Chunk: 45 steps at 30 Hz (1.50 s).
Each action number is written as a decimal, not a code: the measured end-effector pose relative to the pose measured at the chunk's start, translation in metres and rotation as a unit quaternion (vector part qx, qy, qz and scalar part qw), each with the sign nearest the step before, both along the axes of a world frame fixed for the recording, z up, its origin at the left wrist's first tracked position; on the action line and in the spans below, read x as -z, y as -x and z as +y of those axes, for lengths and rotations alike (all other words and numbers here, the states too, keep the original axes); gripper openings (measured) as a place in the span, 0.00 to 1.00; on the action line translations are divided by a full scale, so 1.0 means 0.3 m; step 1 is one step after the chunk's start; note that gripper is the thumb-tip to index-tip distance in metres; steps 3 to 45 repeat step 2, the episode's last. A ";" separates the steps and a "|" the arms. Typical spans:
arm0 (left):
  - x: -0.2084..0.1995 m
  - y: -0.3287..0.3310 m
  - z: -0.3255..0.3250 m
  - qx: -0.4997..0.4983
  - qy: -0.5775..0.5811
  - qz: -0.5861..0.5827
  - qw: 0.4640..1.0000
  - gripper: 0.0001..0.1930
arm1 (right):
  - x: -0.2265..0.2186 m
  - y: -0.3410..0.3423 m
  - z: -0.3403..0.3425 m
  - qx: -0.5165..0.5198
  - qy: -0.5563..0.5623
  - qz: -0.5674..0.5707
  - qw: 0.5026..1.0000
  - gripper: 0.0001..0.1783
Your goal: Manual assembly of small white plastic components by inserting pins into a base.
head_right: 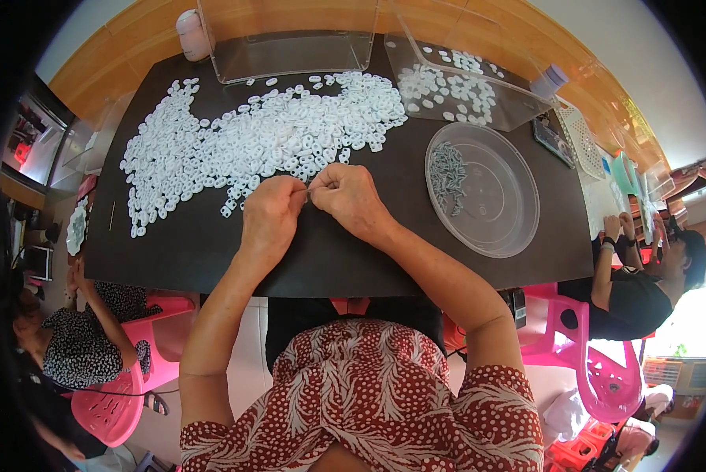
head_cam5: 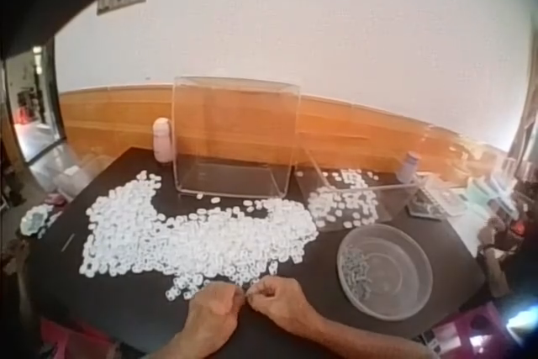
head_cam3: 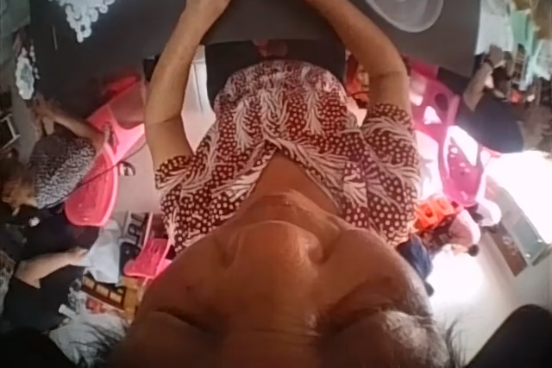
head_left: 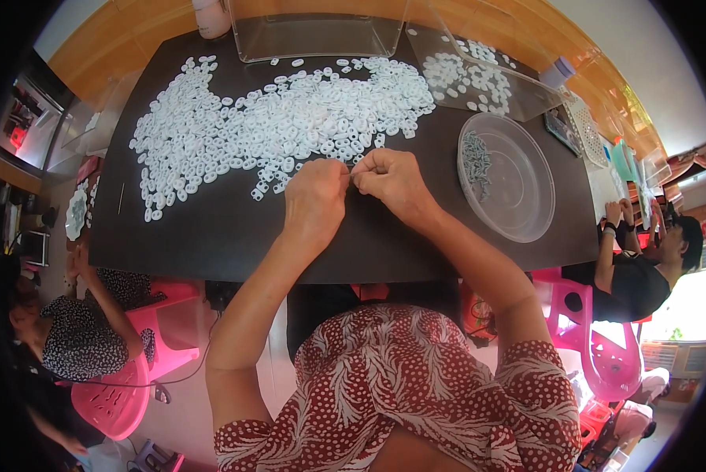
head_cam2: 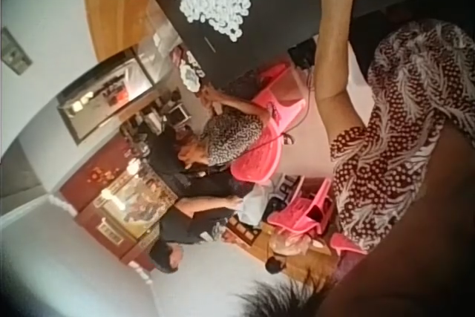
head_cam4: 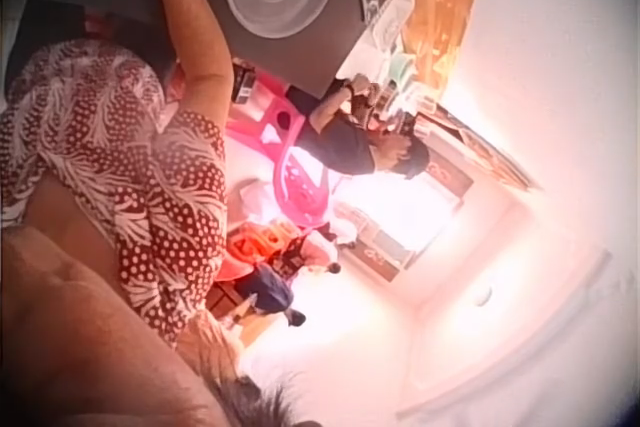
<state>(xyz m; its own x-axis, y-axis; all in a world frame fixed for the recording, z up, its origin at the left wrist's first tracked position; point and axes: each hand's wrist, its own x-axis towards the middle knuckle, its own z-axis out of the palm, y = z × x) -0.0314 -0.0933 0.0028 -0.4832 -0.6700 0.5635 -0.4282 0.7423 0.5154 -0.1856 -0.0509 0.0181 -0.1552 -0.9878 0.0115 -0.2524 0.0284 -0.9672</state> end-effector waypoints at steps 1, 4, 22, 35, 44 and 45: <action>0.000 -0.001 -0.003 0.010 -0.066 0.020 0.998 0.06 | 0.000 -0.002 0.004 0.006 0.017 0.040 0.999 0.06; 0.002 -0.002 -0.004 0.009 -0.066 0.020 0.998 0.06 | -0.002 -0.007 0.008 0.010 0.034 0.079 0.996 0.06; 0.002 -0.002 -0.004 0.009 -0.066 0.020 0.998 0.06 | -0.002 -0.007 0.008 0.010 0.034 0.079 0.996 0.06; 0.002 -0.002 -0.004 0.009 -0.066 0.020 0.998 0.06 | -0.002 -0.007 0.008 0.010 0.034 0.079 0.996 0.06; 0.002 -0.002 -0.004 0.009 -0.066 0.020 0.998 0.06 | -0.002 -0.007 0.008 0.010 0.034 0.079 0.996 0.06; 0.002 -0.002 -0.004 0.009 -0.066 0.020 0.998 0.06 | -0.002 -0.007 0.008 0.010 0.034 0.079 0.996 0.06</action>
